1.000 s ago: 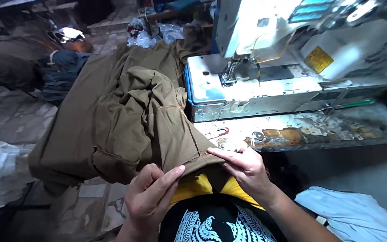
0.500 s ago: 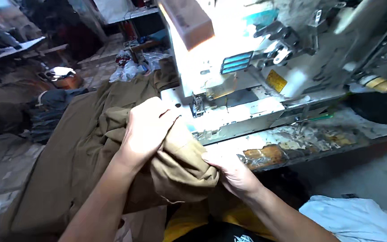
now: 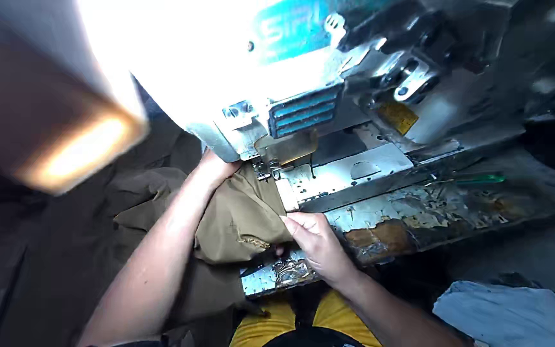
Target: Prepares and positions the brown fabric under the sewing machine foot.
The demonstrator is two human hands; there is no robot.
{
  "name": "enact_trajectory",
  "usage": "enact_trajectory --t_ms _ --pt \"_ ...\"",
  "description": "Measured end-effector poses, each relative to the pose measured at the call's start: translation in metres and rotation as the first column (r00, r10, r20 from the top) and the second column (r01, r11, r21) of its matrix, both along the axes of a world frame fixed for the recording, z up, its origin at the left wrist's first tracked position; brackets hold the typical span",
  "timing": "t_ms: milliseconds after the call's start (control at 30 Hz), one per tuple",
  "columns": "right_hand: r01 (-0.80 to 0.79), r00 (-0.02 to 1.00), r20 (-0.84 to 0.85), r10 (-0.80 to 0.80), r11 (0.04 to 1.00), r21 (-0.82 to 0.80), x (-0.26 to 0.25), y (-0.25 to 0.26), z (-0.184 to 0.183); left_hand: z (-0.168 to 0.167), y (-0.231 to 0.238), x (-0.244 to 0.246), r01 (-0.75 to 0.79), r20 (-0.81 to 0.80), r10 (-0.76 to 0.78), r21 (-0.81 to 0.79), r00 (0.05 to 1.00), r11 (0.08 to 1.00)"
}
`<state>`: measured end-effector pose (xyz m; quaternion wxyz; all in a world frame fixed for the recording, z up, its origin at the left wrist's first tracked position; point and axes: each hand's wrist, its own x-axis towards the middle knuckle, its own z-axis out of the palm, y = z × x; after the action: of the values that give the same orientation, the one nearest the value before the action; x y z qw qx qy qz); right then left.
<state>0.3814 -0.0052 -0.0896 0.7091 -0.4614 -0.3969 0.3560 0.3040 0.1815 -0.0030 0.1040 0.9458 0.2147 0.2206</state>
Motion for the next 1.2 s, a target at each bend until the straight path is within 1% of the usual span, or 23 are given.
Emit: enact_trajectory --t_ms 67,100,133,200,233,267,300,333,367,400,433,467,500,533,567,633,667,700,800,867,967,1133,1200 --pt "-0.009 0.998 0.062 0.012 0.999 -0.047 0.002 0.002 0.001 -0.002 0.005 0.001 0.006 0.01 -0.007 0.003 1.0 1.0" --pt "-0.025 0.99 0.139 0.039 0.994 -0.106 0.006 0.0 0.002 -0.003 0.009 0.002 0.019 0.043 -0.019 0.006 0.999 1.0" --pt "-0.035 0.966 0.248 0.078 0.984 -0.174 0.011 -0.006 0.004 -0.004 0.011 0.002 0.024 0.09 -0.022 -0.018 0.996 1.0" --pt "0.052 0.835 0.541 0.101 0.964 -0.259 0.018 -0.028 0.008 0.001 0.015 -0.005 -0.017 0.206 0.039 -0.111 0.978 0.994" --pt "0.164 0.733 0.681 0.008 0.968 -0.188 0.02 -0.041 0.004 0.002 0.023 -0.017 -0.03 0.294 0.066 -0.124 0.954 0.992" --pt "0.29 0.622 0.768 -0.152 0.956 -0.046 0.022 -0.054 -0.001 0.003 0.032 -0.037 -0.052 0.359 0.099 -0.14 0.928 0.989" --pt "0.393 0.536 0.785 -0.31 0.915 0.093 0.028 -0.066 -0.004 0.005 0.043 -0.066 -0.118 0.381 0.176 -0.171 0.908 0.978" --pt "0.466 0.478 0.766 -0.429 0.864 0.193 0.036 -0.077 -0.005 0.008 0.052 -0.099 -0.242 0.365 0.299 -0.194 0.882 0.951" --pt "0.516 0.425 0.752 -0.504 0.818 0.256 0.044 -0.086 -0.002 0.01 0.06 -0.132 -0.41 0.295 0.449 -0.186 0.843 0.893" --pt "0.547 0.366 0.75 -0.551 0.779 0.306 0.052 -0.09 0.004 0.013 0.063 -0.161 -0.57 0.18 0.585 -0.13 0.791 0.811" --pt "0.563 0.305 0.751 -0.586 0.747 0.354 0.059 -0.087 0.011 0.019 0.063 -0.182 -0.662 0.055 0.663 -0.032 0.747 0.749" --pt "0.565 0.234 0.761 -0.605 0.721 0.4 0.065 -0.076 0.018 0.027 0.056 -0.192 -0.673 -0.004 0.674 0.047 0.739 0.738" --pt "0.551 0.181 0.78 -0.6 0.718 0.425 0.07 -0.061 0.023 0.038 0.04 -0.19 -0.616 -0.017 0.622 0.119 0.783 0.779" --pt "0.519 0.158 0.809 -0.566 0.745 0.419 0.073 -0.043 0.026 0.047 0.02 -0.178 -0.525 -0.033 0.539 0.186 0.842 0.831" --pt "0.479 0.153 0.843 -0.516 0.785 0.394 0.075 -0.024 0.028 0.055 -0.002 -0.16 -0.409 -0.046 0.431 0.233 0.901 0.882" --pt "0.424 0.142 0.919 -0.368 0.862 0.28 0.077 0.009 0.036 0.057 -0.039 -0.121 -0.129 -0.007 0.136 0.266 0.991 0.955" --pt "0.414 0.155 0.945 -0.289 0.887 0.203 0.076 0.021 0.042 0.05 -0.049 -0.103 -0.005 0.026 -0.002 0.279 1.0 0.96" --pt "0.394 0.185 0.957 -0.222 0.909 0.135 0.076 0.028 0.048 0.041 -0.054 -0.088 0.087 0.025 -0.098 0.287 0.995 0.954" --pt "0.313 0.239 0.96 -0.147 0.947 0.067 0.081 0.035 0.056 0.014 -0.047 -0.065 0.255 0.012 -0.269 0.28 0.963 0.925" --pt "0.295 0.238 0.959 -0.154 0.952 0.079 0.084 0.035 0.054 0.003 -0.041 -0.061 0.305 0.003 -0.314 0.232 0.949 0.924" --pt "0.278 0.24 0.956 -0.169 0.956 0.099 0.087 0.035 0.051 -0.008 -0.036 -0.057 0.32 -0.001 -0.325 0.189 0.946 0.929" --pt "0.248 0.25 0.958 -0.138 0.966 0.074 0.09 0.038 0.051 -0.014 -0.038 -0.053 0.262 0.108 -0.28 0.156 0.954 0.952" --pt "0.276 0.23 0.963 -0.141 0.958 0.074 0.087 0.033 0.05 -0.014 -0.041 -0.054 0.244 0.159 -0.267 0.153 0.95 0.958"
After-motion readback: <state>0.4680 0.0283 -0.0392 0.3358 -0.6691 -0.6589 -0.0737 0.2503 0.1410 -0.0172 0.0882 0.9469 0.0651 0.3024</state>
